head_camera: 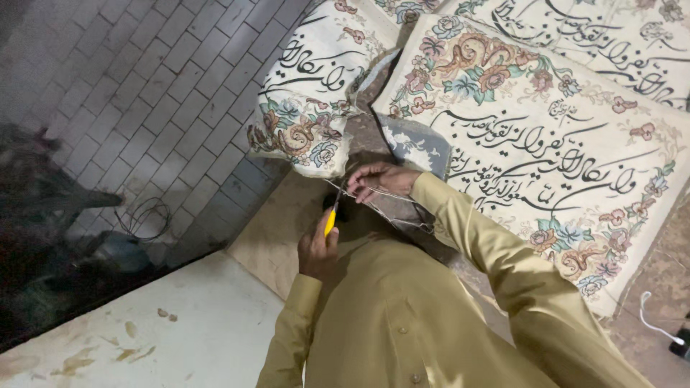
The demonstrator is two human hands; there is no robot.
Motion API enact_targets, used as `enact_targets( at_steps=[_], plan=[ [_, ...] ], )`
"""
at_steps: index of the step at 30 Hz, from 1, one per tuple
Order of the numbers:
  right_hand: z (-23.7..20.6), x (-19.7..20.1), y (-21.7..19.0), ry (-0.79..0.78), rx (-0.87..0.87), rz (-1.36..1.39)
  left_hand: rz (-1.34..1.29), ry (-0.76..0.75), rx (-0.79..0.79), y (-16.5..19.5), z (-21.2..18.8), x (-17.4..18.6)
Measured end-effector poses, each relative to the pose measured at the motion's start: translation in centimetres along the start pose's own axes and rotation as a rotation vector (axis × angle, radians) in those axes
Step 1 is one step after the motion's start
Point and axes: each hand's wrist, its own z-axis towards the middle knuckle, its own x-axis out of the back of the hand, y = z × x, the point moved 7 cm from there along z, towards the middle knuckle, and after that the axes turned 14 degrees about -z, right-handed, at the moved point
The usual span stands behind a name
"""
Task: The person lays a large patterned textile on a workbench and uses a yellow utility knife to cut along marked lines. They remove cut sections and continue trimming the fabric into smaller pieces.
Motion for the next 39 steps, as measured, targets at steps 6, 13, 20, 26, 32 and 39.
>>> enact_targets(
  at_steps=[6,13,20,26,32,39],
  plan=[
    [0.8,1.0,-1.2,-0.05,0.018,-0.386,0.193,-0.088,0.162,2.7,0.3,-0.1],
    [0.7,0.1,-2.2,-0.047,0.012,-0.442,0.312,-0.199,0.227,3.0,1.9,-1.6],
    [0.8,-0.5,-3.2,0.019,0.156,-0.675,0.356,-0.252,0.165,1.6,3.1,-3.7],
    [-0.6,-0.2,-4.5,0.047,-0.052,-0.365,0.43,-0.298,0.267,1.8,2.1,-3.4],
    [-2.7,-0.2,-8.9,0.144,0.081,-0.766,0.354,-0.313,0.573,2.2,0.9,-0.4],
    [-7.7,-0.4,-7.2,0.412,-0.014,-1.031,0.268,0.129,-0.044,4.1,9.0,7.2]
  ],
)
